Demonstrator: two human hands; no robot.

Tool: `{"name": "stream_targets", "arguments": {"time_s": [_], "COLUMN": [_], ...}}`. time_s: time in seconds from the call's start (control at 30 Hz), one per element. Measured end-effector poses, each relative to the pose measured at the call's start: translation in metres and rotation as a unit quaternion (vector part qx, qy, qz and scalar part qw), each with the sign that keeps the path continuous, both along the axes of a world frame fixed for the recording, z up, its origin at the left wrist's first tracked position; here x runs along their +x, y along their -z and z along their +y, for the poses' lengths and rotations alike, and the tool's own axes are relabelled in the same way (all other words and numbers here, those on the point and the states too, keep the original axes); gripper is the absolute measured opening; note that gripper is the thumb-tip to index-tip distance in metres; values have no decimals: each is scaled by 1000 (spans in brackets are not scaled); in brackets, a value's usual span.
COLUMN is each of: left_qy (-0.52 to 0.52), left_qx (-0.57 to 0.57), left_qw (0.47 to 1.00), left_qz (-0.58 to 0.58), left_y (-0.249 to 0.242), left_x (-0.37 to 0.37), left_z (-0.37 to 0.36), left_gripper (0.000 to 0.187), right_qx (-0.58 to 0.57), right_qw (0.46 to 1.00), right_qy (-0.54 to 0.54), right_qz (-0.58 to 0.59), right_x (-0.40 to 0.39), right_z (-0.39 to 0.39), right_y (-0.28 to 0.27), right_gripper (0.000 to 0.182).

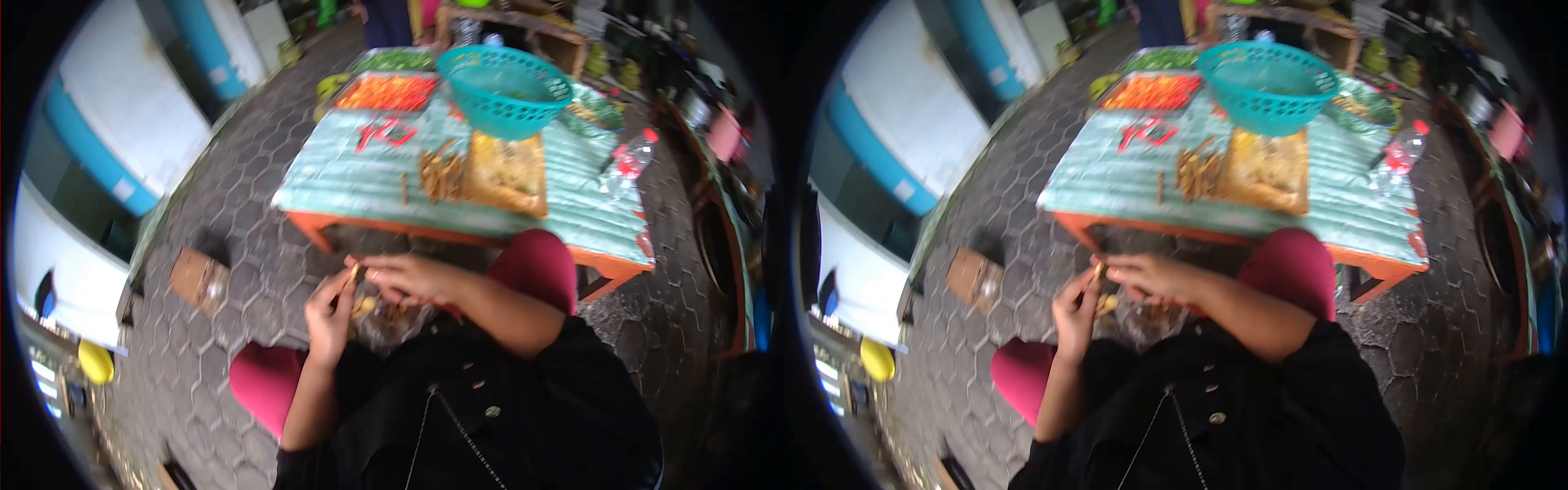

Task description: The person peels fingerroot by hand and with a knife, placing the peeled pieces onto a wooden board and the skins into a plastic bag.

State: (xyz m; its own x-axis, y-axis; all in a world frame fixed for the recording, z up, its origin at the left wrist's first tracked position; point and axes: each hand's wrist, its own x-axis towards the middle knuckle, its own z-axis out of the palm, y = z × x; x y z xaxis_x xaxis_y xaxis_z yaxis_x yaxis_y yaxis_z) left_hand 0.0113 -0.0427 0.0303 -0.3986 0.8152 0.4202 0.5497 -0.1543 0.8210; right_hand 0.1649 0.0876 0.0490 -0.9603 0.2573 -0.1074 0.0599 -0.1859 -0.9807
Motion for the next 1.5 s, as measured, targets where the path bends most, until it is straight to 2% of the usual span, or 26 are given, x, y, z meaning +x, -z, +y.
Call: {"name": "stream_targets", "arguments": {"time_s": [0.07,0.17,0.3,0.37,0.47,0.53,0.57,0.63,0.67,0.8,0.87,1.03,1.07,1.1,1.13,1.17,1.23,1.27,1.33,1.37,1.43,1.5], "left_qy": [8,49,84,149,143,106,133,113,107,143,120,59,41,21,45,41,155,146,225,214,233,241], "left_qx": [5,-5,0,-16,-11,-13,-38,-83,-115,-157,-193,-256,-246,-235,-236,-235,-198,-196,-152,-150,-101,-117], "left_qw": [1000,976,954,908,906,902,909,908,913,930,947,944,936,925,910,911,826,828,801,803,765,784], "left_qz": [-5,-214,-288,-392,-399,-419,-393,-395,-376,-299,-228,-201,-250,-298,-337,-336,-505,-505,-534,-535,-592,-559], "left_y": [-2,15,19,12,5,4,0,-14,-23,-34,-32,-4,2,8,10,14,12,11,-1,-9,-23,-25], "left_x": [0,-3,-7,-5,-3,-6,-16,-23,-23,-16,-5,5,3,0,-3,-7,-13,-16,-17,-15,-7,-8], "left_z": [2,6,11,12,23,38,47,74,88,168,211,280,283,283,278,270,245,230,195,176,141,112], "left_gripper": [22,23,24,26,23,21,22,24,26,27,26,30,31,33,33,33,25,25,22,22,29,33], "right_qx": [-39,-77,-132,-138,-71,56,56,266,316,383,391,422,441,441,437,433,449,462,481,499,510,521], "right_qw": [999,997,991,990,995,985,984,943,929,887,877,845,837,837,836,835,833,828,817,803,793,782], "right_qy": [-6,7,15,30,63,79,86,100,67,41,41,24,28,30,28,24,58,95,117,146,157,167], "right_qz": [0,-3,-23,-16,-24,-144,-143,-173,-178,-253,-278,-329,-322,-322,-331,-337,-318,-303,-294,-292,-294,-299], "right_x": [-1,1,6,9,14,18,18,16,18,32,36,46,47,50,53,54,59,62,66,68,70,66], "right_z": [5,5,9,10,11,13,13,15,20,6,5,9,9,11,12,13,19,22,26,28,30,30], "right_y": [5,3,5,10,12,17,26,56,69,49,47,40,47,44,39,37,41,43,40,37,25,23], "right_gripper": [47,47,44,42,44,50,50,51,48,48,49,54,52,52,51,50,49,48,49,49,50,51]}}
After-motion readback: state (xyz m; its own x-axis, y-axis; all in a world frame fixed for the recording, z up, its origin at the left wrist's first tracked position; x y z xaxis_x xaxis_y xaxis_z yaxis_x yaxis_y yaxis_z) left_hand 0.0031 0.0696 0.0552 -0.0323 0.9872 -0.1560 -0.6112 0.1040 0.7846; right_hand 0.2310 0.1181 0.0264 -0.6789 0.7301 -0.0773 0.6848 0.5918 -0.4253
